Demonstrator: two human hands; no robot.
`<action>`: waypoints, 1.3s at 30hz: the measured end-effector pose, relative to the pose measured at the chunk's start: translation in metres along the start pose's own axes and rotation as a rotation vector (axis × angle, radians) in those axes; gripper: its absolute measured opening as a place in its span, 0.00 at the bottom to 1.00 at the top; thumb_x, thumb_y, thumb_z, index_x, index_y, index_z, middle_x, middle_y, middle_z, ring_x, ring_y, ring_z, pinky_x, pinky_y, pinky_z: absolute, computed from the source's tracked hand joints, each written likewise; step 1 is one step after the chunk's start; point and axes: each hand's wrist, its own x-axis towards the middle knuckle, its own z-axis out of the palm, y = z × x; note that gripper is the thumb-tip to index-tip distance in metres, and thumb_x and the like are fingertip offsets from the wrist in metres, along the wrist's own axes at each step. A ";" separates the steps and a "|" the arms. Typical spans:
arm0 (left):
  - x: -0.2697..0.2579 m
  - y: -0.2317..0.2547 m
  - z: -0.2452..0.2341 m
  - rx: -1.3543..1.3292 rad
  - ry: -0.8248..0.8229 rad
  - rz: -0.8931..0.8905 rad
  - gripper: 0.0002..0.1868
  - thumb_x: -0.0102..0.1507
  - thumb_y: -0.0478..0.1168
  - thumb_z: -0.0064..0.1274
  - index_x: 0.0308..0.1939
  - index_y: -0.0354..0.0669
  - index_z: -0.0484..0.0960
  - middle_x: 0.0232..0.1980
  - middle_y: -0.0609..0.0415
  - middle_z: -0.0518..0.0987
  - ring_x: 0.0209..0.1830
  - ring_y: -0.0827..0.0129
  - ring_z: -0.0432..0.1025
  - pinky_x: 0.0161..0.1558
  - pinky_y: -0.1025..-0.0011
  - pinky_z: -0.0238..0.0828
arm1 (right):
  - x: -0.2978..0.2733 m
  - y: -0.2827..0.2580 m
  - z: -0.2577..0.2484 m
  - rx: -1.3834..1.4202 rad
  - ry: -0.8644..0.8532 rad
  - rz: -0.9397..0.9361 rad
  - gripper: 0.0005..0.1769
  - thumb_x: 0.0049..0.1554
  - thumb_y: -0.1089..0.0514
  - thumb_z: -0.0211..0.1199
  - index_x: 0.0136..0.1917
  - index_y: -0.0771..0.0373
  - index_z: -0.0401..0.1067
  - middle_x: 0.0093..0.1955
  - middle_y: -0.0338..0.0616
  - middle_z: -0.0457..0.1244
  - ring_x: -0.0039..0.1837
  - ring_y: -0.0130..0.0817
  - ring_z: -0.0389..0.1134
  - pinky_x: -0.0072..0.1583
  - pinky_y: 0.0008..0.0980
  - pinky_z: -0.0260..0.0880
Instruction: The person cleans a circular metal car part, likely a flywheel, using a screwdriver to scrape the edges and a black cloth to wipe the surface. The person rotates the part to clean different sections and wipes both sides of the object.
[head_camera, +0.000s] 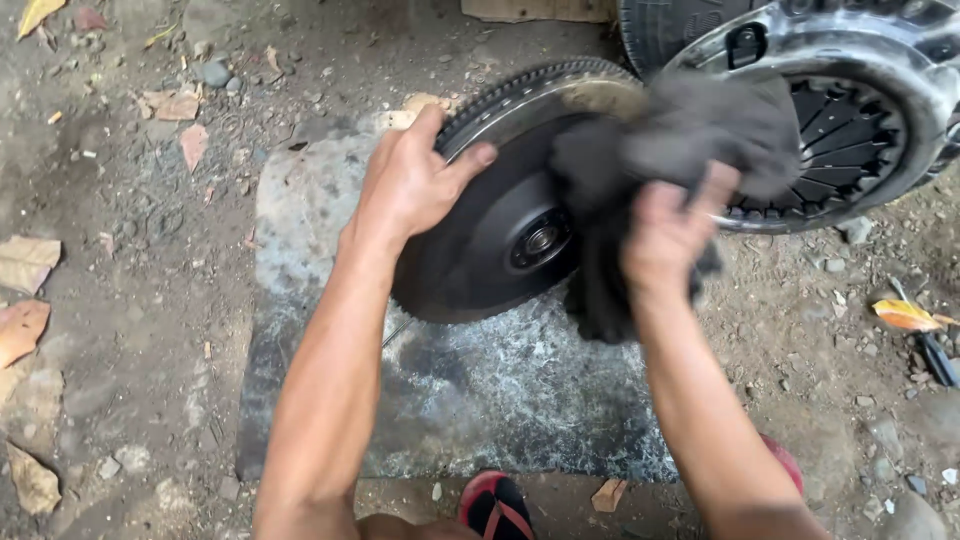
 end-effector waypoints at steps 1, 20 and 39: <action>-0.004 -0.001 0.001 0.004 -0.004 0.009 0.28 0.59 0.68 0.58 0.48 0.53 0.75 0.28 0.39 0.79 0.41 0.39 0.78 0.41 0.48 0.73 | 0.001 -0.007 0.027 0.000 0.011 0.002 0.22 0.63 0.61 0.59 0.69 0.48 0.62 0.64 0.53 0.61 0.68 0.46 0.63 0.72 0.51 0.57; -0.030 0.020 0.007 -0.063 0.065 0.056 0.24 0.63 0.69 0.52 0.42 0.54 0.75 0.21 0.43 0.75 0.30 0.42 0.76 0.32 0.53 0.69 | -0.020 0.063 0.055 -0.002 -0.117 0.309 0.41 0.69 0.46 0.56 0.83 0.64 0.42 0.84 0.70 0.38 0.85 0.61 0.36 0.83 0.55 0.27; -0.025 0.026 0.017 0.050 0.211 0.281 0.32 0.66 0.68 0.47 0.35 0.39 0.67 0.12 0.54 0.72 0.10 0.61 0.69 0.22 0.63 0.66 | -0.190 0.148 0.067 -0.334 -0.232 0.894 0.45 0.68 0.39 0.38 0.78 0.83 0.40 0.81 0.73 0.43 0.81 0.58 0.47 0.80 0.41 0.43</action>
